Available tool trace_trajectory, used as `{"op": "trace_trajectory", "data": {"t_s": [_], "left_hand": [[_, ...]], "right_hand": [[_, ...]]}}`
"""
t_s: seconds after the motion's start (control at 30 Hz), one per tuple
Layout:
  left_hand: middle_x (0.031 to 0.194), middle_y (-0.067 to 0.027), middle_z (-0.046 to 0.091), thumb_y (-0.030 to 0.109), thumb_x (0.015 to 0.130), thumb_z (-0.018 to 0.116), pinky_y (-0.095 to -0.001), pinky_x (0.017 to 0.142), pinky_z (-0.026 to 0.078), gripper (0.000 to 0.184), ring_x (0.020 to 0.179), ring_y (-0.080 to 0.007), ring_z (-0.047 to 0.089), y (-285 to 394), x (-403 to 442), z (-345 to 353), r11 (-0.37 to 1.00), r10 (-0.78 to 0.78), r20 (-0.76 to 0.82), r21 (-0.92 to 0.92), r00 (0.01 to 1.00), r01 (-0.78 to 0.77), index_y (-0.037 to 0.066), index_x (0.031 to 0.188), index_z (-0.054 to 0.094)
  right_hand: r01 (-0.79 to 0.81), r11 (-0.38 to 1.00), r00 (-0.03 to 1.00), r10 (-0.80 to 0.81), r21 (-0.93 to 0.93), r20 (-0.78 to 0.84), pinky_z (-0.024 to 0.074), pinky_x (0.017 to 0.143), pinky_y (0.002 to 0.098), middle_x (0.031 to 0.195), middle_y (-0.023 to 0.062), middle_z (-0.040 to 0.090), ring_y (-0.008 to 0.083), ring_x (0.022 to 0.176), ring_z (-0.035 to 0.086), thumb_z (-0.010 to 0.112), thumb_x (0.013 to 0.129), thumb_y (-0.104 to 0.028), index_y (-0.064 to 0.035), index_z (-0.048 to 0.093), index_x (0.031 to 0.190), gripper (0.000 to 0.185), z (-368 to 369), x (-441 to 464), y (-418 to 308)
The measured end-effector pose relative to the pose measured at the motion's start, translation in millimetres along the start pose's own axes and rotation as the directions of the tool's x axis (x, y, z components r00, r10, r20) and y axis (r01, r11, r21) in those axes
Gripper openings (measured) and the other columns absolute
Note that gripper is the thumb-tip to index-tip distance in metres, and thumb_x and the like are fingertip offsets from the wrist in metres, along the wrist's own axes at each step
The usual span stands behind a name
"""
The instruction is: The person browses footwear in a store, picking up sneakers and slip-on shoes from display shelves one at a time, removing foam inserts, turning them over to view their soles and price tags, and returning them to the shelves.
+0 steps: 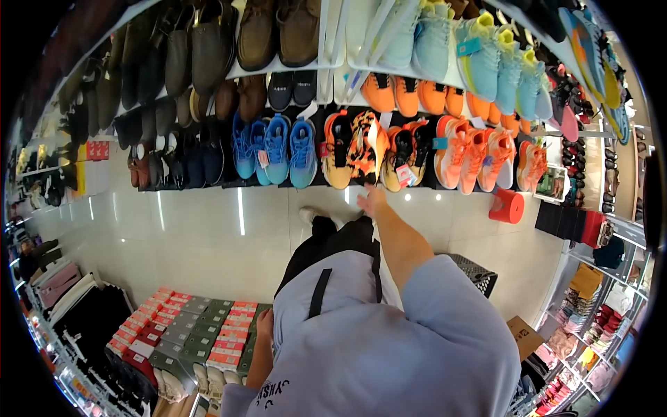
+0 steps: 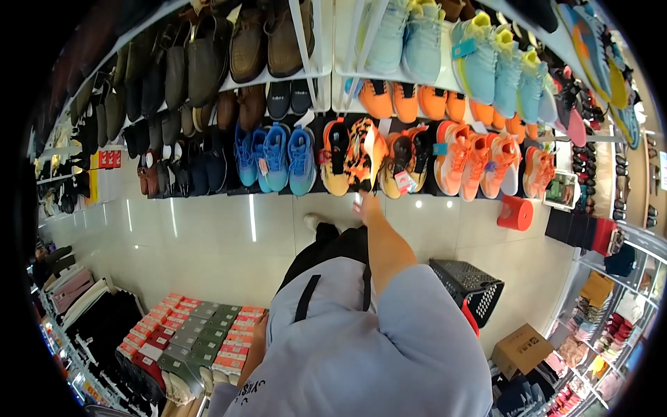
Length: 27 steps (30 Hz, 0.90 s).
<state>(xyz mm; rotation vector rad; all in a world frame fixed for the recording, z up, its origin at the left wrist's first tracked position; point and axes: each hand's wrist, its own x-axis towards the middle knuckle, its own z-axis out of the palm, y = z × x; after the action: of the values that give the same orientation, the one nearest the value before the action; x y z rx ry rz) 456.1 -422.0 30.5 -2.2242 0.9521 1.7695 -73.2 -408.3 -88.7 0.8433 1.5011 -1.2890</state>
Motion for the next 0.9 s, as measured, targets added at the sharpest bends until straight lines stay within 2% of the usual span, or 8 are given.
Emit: {"op": "trace_trajectory", "data": {"t_s": [0.1,0.23,0.33,0.5,0.67,0.73,0.8,0.9], "left_hand": [[0.110,-0.0146,0.061,0.030,0.088,0.057,-0.0308,0.086,0.046,0.049,0.100,-0.0223,0.058,15,12,11,0.998,0.039,0.005,0.045,0.999,-0.039,-0.004,0.123,0.051],[0.107,-0.0146,0.062,0.029,0.087,0.057,-0.0320,0.086,0.046,0.047,0.100,-0.0231,0.058,47,22,32,0.989,0.128,0.015,0.074,0.992,-0.129,-0.004,0.120,0.053],[0.105,-0.0137,0.063,0.028,0.087,0.057,-0.0320,0.080,0.048,0.043,0.093,-0.0217,0.059,80,9,61,0.985,0.167,0.010,-0.046,0.986,-0.166,-0.003,0.116,0.055],[0.098,-0.0128,0.064,0.026,0.087,0.057,-0.0312,0.075,0.048,0.040,0.084,-0.0202,0.060,100,17,107,0.973,0.220,0.033,-0.082,0.975,-0.217,-0.004,0.113,0.057],[0.098,-0.0135,0.064,0.026,0.086,0.059,-0.0301,0.077,0.048,0.039,0.086,-0.0207,0.060,115,35,158,0.961,0.275,-0.025,0.003,0.961,-0.275,-0.005,0.110,0.058],[0.098,-0.0138,0.064,0.025,0.085,0.059,-0.0301,0.077,0.048,0.039,0.087,-0.0210,0.060,126,27,172,0.959,0.283,-0.053,0.041,0.958,-0.281,-0.006,0.109,0.059],[0.099,-0.0149,0.064,0.025,0.085,0.059,-0.0317,0.079,0.048,0.039,0.090,-0.0222,0.060,131,20,185,0.963,0.270,-0.086,0.045,0.959,-0.267,-0.006,0.108,0.059],[0.101,-0.0156,0.064,0.026,0.085,0.060,-0.0327,0.080,0.047,0.040,0.092,-0.0227,0.060,125,14,198,0.965,0.262,-0.070,-0.015,0.963,-0.263,-0.007,0.107,0.060]], "right_hand": [[-0.093,0.977,0.981,0.124,-0.194,0.152,0.0494,0.079,0.0432,0.107,0.0102,0.057,0.0270,0.095,0.060,0.059,0.086,-0.029,-0.0076,0.051,0.117,0.038,-23,-28,9],[0.025,0.936,0.959,0.076,-0.350,0.273,0.0496,0.079,0.0415,0.104,0.0099,0.059,0.0252,0.093,0.061,0.059,0.086,-0.027,-0.0076,0.052,0.113,0.034,-51,-49,7],[0.080,0.939,0.981,-0.015,-0.336,0.191,0.0476,0.086,0.0410,0.112,0.0127,0.059,0.0260,0.104,0.058,0.054,0.088,-0.026,-0.0081,0.051,0.114,0.031,-76,-59,-24],[-0.056,0.755,0.995,0.094,-0.653,0.024,0.0468,0.086,0.0413,0.111,0.0098,0.060,0.0251,0.100,0.059,0.056,0.087,-0.030,-0.0083,0.052,0.114,0.035,-99,-64,-101],[0.225,0.954,0.891,-0.118,-0.200,0.439,0.0463,0.075,0.0319,0.097,0.0052,0.059,0.0194,0.086,0.057,0.058,0.084,-0.031,-0.0093,0.057,0.100,0.026,-40,-104,-219],[0.299,0.953,0.780,-0.276,0.053,0.562,0.0456,0.082,0.0368,0.115,0.0086,0.055,0.0254,0.104,0.056,0.058,0.087,-0.039,-0.0077,0.050,0.114,0.042,-10,-141,-271],[0.267,0.943,0.765,-0.332,0.198,0.552,0.0471,0.083,0.0356,0.129,0.0106,0.045,0.0275,0.113,0.053,0.054,0.089,-0.044,-0.0022,0.038,0.125,0.058,12,-143,-312],[0.182,0.952,0.818,-0.285,0.245,0.500,0.0472,0.075,0.0324,0.123,0.0104,0.049,0.0246,0.106,0.056,0.058,0.084,-0.053,0.0014,0.038,0.121,0.069,31,-148,-344]]}}
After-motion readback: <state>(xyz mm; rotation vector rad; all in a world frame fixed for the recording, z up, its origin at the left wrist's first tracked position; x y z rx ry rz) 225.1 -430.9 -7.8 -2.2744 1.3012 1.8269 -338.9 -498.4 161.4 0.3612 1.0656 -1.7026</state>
